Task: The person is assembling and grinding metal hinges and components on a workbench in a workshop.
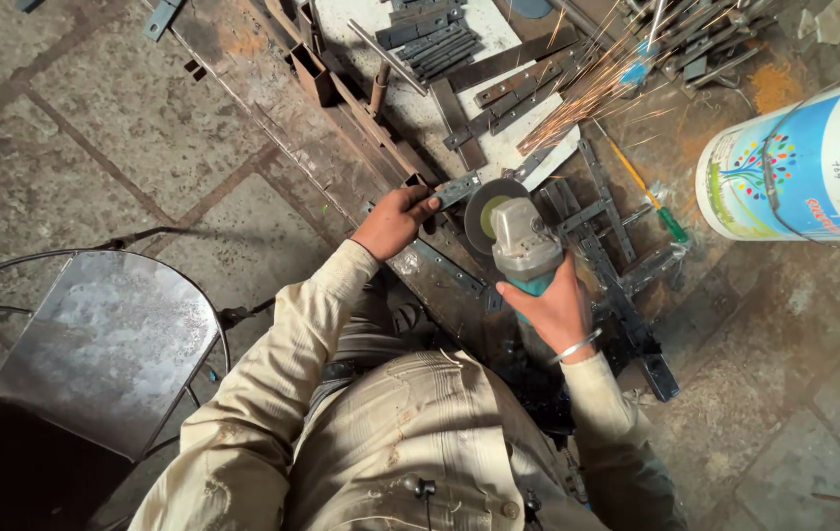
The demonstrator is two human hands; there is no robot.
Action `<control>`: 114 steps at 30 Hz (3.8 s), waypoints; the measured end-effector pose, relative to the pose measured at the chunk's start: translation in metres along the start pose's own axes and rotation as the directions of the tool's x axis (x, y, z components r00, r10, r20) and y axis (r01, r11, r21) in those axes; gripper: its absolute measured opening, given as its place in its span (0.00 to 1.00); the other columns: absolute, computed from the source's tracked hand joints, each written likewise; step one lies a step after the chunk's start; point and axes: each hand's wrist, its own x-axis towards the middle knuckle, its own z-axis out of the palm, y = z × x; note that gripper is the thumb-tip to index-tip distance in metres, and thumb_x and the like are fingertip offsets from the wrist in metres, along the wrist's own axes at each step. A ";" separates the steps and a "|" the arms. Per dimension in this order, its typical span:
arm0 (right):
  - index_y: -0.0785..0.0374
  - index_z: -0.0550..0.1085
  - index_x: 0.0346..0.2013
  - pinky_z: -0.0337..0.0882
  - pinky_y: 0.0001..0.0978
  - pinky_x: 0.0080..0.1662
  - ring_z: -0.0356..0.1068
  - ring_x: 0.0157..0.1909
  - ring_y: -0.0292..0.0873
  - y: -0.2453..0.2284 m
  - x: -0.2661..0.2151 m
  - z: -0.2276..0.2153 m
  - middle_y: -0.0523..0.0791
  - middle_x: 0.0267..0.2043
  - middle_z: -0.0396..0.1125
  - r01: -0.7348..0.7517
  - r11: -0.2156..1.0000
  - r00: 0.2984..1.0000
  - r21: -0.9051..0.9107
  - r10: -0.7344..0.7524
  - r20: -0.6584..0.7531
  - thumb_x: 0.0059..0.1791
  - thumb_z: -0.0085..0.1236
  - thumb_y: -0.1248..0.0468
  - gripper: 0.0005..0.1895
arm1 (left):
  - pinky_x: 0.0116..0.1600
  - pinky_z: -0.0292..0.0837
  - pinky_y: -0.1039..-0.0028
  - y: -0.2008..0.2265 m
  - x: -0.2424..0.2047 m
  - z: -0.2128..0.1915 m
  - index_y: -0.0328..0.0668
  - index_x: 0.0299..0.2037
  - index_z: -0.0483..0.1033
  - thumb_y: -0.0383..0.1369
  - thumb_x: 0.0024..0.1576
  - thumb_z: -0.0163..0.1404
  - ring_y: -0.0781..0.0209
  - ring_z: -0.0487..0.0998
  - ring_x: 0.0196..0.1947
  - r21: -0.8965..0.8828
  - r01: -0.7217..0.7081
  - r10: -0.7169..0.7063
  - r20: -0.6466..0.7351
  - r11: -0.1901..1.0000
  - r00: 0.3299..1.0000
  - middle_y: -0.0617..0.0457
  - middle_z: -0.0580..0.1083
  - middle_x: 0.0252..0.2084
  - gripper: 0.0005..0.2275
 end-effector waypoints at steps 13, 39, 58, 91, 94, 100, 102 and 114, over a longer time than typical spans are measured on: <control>0.68 0.66 0.60 0.69 0.35 0.56 0.69 0.55 0.42 0.032 -0.025 0.005 0.49 0.56 0.69 0.056 0.881 0.998 0.470 -0.041 -0.042 0.41 0.72 0.64 0.36 | 0.48 0.72 0.56 0.049 -0.036 0.008 0.48 0.60 0.75 0.34 0.59 0.51 0.39 0.76 0.44 0.608 -0.150 0.401 -0.301 0.779 0.865 0.43 0.73 0.43 0.17; 0.69 0.62 0.61 0.73 0.51 0.46 0.75 0.47 0.63 -0.012 0.016 0.003 0.59 0.49 0.73 0.111 0.983 0.991 -0.149 -0.121 -0.063 0.35 0.75 0.47 0.50 | 0.39 0.75 0.56 0.035 -0.028 -0.004 0.54 0.63 0.72 0.34 0.55 0.55 0.41 0.79 0.37 0.620 -0.211 0.376 -0.147 0.756 0.915 0.46 0.75 0.47 0.23; 0.68 0.66 0.58 0.71 0.40 0.53 0.73 0.53 0.49 0.003 -0.004 -0.003 0.52 0.53 0.72 0.049 0.977 0.999 0.208 -0.051 0.005 0.38 0.74 0.55 0.40 | 0.41 0.76 0.57 0.031 -0.024 -0.008 0.52 0.61 0.74 0.37 0.61 0.54 0.42 0.79 0.41 0.612 -0.241 0.412 -0.153 0.753 0.898 0.48 0.76 0.48 0.17; 0.62 0.71 0.51 0.75 0.34 0.37 0.73 0.35 0.38 0.009 0.017 -0.024 0.42 0.38 0.71 -0.403 0.654 0.867 0.640 0.048 0.496 0.43 0.65 0.59 0.24 | 0.44 0.70 0.57 -0.002 -0.008 -0.007 0.48 0.58 0.74 0.34 0.61 0.55 0.41 0.73 0.40 0.541 -0.369 0.512 -0.138 0.756 0.848 0.45 0.69 0.39 0.15; 0.63 0.70 0.51 0.75 0.34 0.37 0.73 0.35 0.39 0.004 0.020 -0.022 0.44 0.37 0.71 -0.383 0.650 0.857 0.657 -0.017 0.516 0.44 0.66 0.59 0.24 | 0.46 0.69 0.57 -0.005 -0.005 -0.007 0.49 0.58 0.74 0.34 0.62 0.55 0.41 0.73 0.41 0.557 -0.374 0.526 -0.136 0.741 0.839 0.45 0.69 0.39 0.15; 0.64 0.71 0.49 0.75 0.35 0.37 0.73 0.34 0.40 -0.003 0.030 -0.021 0.45 0.37 0.70 -0.385 0.658 0.831 0.647 -0.057 0.553 0.45 0.65 0.59 0.22 | 0.45 0.69 0.57 -0.002 -0.009 -0.007 0.51 0.59 0.74 0.34 0.61 0.56 0.42 0.72 0.40 0.570 -0.342 0.505 -0.152 0.747 0.850 0.45 0.68 0.38 0.16; 0.64 0.71 0.52 0.74 0.36 0.40 0.72 0.37 0.40 -0.004 0.029 -0.025 0.45 0.39 0.70 -0.354 0.687 0.847 0.635 -0.052 0.528 0.45 0.65 0.59 0.24 | 0.45 0.70 0.56 0.001 -0.011 -0.007 0.51 0.61 0.73 0.35 0.62 0.55 0.41 0.73 0.41 0.577 -0.341 0.509 -0.156 0.742 0.846 0.45 0.70 0.39 0.16; 0.68 0.65 0.58 0.73 0.47 0.49 0.74 0.51 0.58 -0.009 0.018 -0.010 0.56 0.52 0.72 0.055 0.997 0.998 -0.048 -0.054 0.016 0.34 0.76 0.48 0.47 | 0.41 0.75 0.57 0.035 -0.024 -0.011 0.50 0.60 0.73 0.39 0.62 0.51 0.40 0.79 0.38 0.728 -0.220 0.424 -0.107 0.650 0.899 0.44 0.76 0.47 0.17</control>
